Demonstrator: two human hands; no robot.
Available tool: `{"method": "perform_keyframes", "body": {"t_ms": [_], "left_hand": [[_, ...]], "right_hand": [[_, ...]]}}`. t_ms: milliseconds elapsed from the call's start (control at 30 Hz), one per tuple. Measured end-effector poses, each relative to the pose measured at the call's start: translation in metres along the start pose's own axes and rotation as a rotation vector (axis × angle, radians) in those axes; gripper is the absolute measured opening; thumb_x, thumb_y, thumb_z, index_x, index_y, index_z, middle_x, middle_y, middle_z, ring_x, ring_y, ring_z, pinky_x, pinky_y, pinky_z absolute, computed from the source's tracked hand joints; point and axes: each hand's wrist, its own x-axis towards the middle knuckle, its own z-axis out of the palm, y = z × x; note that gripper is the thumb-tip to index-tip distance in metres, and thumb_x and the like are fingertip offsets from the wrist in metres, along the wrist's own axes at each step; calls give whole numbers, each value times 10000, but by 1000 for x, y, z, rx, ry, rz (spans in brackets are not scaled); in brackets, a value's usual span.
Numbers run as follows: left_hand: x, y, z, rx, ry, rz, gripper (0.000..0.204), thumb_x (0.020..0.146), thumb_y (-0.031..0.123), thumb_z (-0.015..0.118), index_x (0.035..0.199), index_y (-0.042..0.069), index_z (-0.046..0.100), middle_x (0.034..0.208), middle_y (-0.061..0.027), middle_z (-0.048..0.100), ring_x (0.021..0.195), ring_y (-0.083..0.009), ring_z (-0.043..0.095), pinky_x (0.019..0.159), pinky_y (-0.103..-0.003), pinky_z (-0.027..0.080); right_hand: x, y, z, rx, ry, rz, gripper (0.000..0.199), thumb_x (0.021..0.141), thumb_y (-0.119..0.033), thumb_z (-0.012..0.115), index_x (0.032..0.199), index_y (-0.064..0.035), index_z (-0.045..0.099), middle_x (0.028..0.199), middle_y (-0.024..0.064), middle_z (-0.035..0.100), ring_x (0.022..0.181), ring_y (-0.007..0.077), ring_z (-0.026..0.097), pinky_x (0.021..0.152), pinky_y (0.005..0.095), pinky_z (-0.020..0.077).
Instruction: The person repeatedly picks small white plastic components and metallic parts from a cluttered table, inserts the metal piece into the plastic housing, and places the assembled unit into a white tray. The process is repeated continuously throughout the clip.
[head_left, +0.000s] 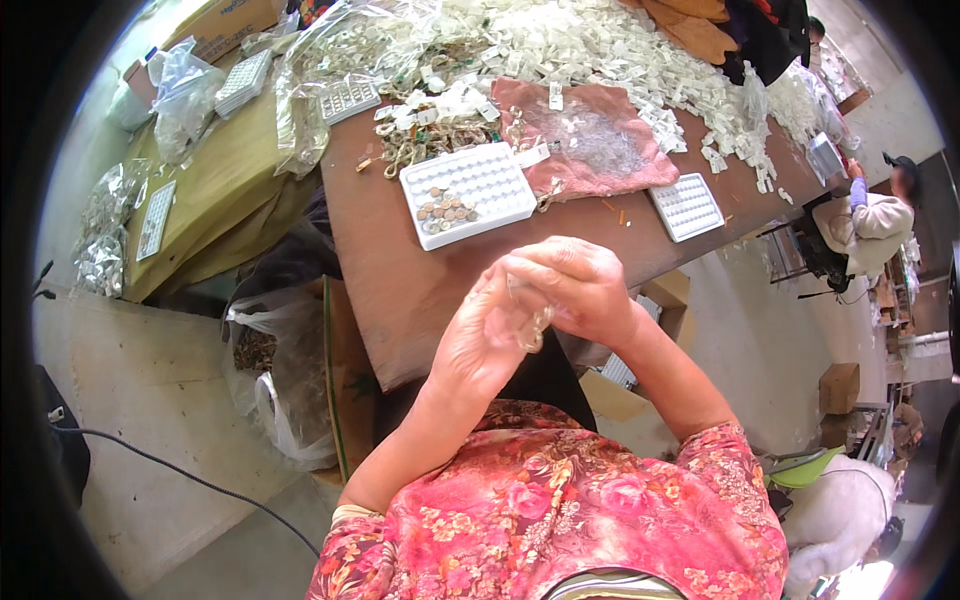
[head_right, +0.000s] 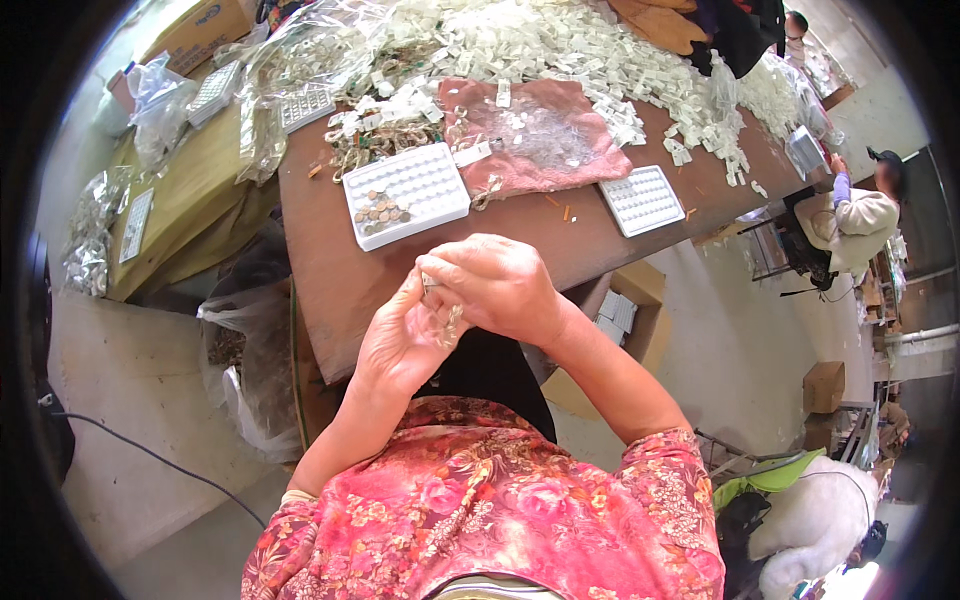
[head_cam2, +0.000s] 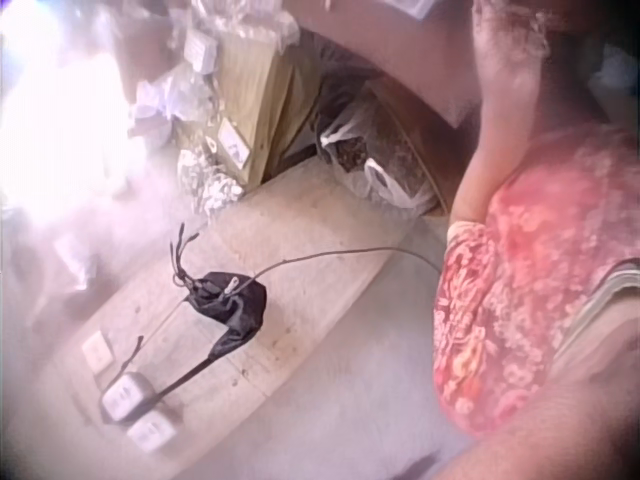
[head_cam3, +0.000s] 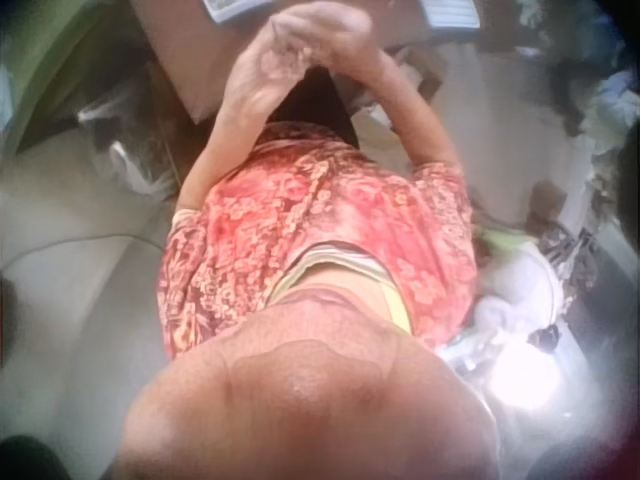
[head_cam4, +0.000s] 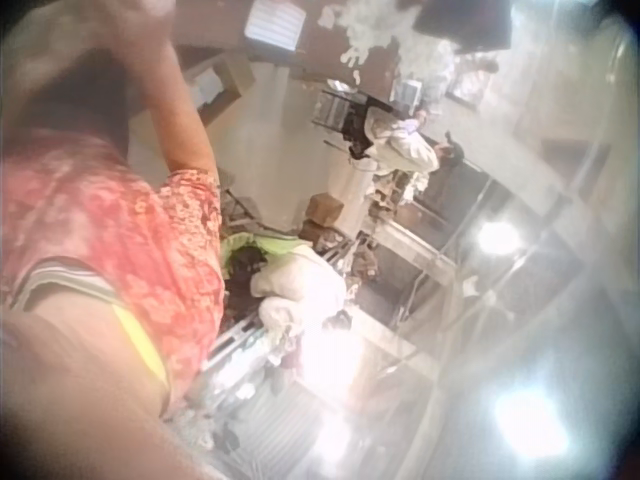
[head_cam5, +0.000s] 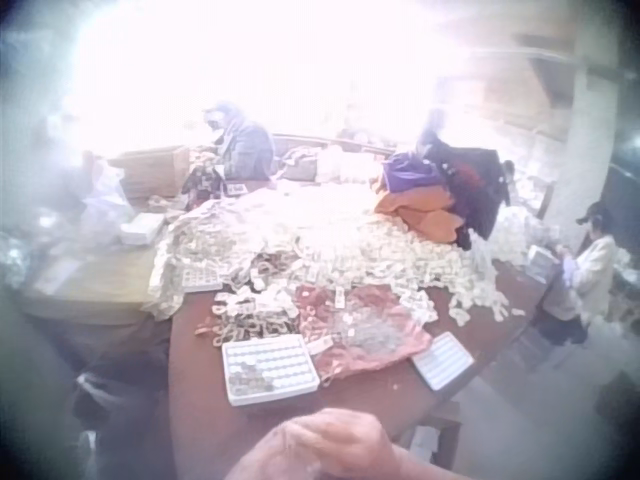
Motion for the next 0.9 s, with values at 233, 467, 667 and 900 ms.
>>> {"method": "perform_keyframes", "body": {"t_ms": [233,467,667,900], "left_hand": [[19,18,-15,349,64,414,149,951,107,582,1085,47,558,1024,-121,654,979,-255,653,929,-403,518],[18,17,-23,377,-31,443,126,950,70,566,1067,24,553,1052,-150,633,1026,-292,637,913,-471,529],[16,19,-23,369,-4,443,148,951,87,572,1084,27,547,1045,-149,643,1031,-291,637,906,-459,533],[16,16,-19,301,34,402,137,942,64,575,1070,21,554,1042,-157,648,1014,-272,646,901,-445,534]], "right_hand": [[-17,66,-38,-313,7,676,207,838,-101,669,1036,-42,689,954,126,678,831,292,656,714,352,521],[-19,137,-21,-491,-253,417,139,854,-123,608,949,-73,697,895,101,648,840,298,640,706,385,521],[-18,141,-18,-324,-137,481,110,828,-90,643,927,-68,686,852,113,659,748,289,638,675,362,520],[-6,102,-28,735,226,1143,119,887,-53,659,990,6,656,839,6,658,718,79,615,663,204,500]]}}
